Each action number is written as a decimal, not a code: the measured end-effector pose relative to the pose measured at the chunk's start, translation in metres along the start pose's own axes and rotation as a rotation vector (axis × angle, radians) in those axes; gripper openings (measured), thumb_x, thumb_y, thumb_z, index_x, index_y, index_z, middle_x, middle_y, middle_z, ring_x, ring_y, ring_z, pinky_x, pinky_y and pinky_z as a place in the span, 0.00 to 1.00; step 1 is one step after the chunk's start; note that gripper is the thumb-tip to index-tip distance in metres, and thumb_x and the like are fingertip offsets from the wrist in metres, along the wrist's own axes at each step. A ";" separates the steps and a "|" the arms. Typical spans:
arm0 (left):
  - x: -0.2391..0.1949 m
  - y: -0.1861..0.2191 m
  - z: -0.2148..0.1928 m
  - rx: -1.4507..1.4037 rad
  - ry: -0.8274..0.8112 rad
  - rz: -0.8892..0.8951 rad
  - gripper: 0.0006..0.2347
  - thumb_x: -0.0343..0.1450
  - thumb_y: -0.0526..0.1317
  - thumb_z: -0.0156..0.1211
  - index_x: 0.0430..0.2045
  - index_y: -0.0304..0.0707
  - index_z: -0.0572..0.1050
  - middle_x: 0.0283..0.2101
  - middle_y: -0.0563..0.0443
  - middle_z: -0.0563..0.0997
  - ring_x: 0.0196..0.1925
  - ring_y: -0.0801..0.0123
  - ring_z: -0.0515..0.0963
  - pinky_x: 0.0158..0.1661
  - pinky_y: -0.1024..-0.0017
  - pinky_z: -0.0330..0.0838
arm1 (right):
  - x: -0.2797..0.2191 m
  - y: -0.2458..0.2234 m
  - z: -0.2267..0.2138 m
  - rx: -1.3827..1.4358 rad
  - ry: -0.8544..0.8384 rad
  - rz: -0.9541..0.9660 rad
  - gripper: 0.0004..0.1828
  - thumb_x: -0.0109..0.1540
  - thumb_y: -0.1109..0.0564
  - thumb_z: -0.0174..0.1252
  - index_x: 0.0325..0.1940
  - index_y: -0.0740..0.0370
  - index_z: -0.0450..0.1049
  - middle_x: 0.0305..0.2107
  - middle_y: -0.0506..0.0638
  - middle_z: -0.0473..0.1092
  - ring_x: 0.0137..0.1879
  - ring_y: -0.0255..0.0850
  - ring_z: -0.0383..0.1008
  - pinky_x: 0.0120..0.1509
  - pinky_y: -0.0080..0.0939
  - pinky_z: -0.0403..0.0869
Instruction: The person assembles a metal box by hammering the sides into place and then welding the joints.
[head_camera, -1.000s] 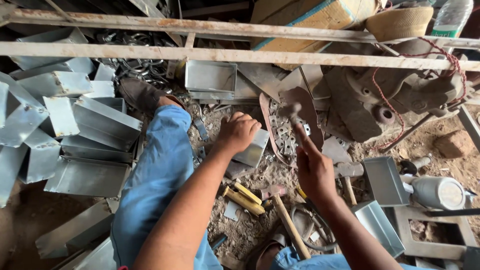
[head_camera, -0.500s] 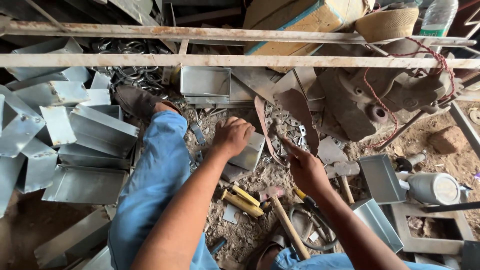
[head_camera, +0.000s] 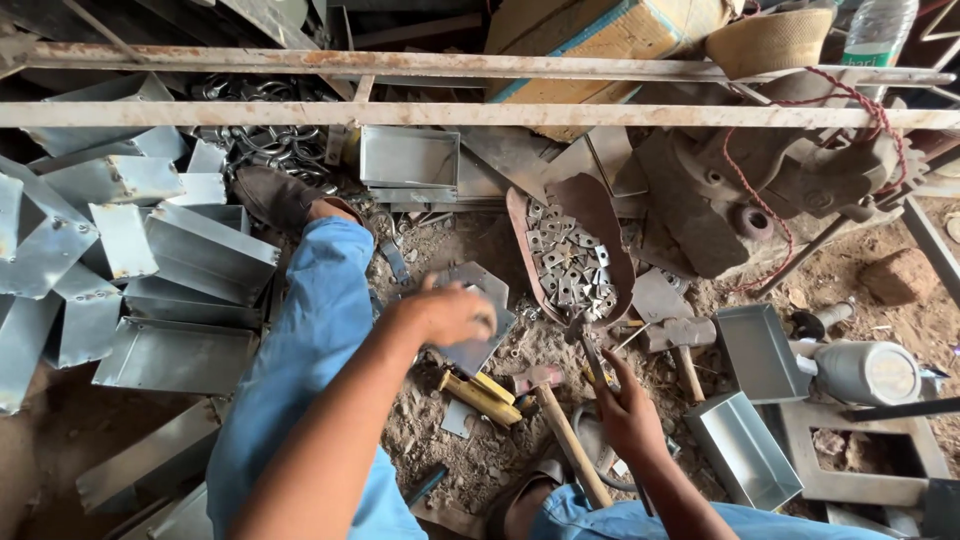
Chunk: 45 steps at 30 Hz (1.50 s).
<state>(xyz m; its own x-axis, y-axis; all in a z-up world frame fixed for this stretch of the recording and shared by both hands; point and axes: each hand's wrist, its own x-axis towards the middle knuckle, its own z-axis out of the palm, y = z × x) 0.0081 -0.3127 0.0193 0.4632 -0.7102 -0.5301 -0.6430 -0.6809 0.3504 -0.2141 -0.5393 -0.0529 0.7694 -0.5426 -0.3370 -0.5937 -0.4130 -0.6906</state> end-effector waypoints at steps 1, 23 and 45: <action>-0.002 0.001 0.002 -0.007 0.000 0.011 0.10 0.76 0.47 0.50 0.47 0.61 0.78 0.57 0.58 0.78 0.64 0.64 0.71 0.72 0.40 0.32 | 0.001 -0.001 -0.001 0.032 -0.010 0.016 0.30 0.67 0.50 0.51 0.76 0.41 0.59 0.18 0.49 0.69 0.24 0.36 0.67 0.30 0.41 0.64; 0.063 -0.031 0.121 0.513 0.531 0.235 0.08 0.71 0.31 0.52 0.31 0.43 0.80 0.36 0.52 0.79 0.56 0.61 0.75 0.71 0.35 0.34 | 0.005 0.006 0.009 0.060 -0.096 0.072 0.33 0.67 0.48 0.53 0.76 0.39 0.57 0.20 0.54 0.75 0.23 0.38 0.66 0.30 0.40 0.64; 0.046 0.006 0.092 0.698 1.037 0.432 0.27 0.77 0.34 0.38 0.76 0.50 0.50 0.80 0.47 0.48 0.81 0.59 0.45 0.74 0.48 0.30 | 0.009 0.009 0.006 0.089 -0.075 0.035 0.34 0.66 0.49 0.55 0.77 0.42 0.58 0.32 0.65 0.80 0.29 0.38 0.72 0.36 0.44 0.71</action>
<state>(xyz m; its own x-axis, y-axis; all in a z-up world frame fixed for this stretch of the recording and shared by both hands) -0.0304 -0.3330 -0.0743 0.1908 -0.8643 0.4654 -0.8880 -0.3540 -0.2934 -0.2106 -0.5435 -0.0660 0.7657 -0.4982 -0.4068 -0.6002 -0.3262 -0.7303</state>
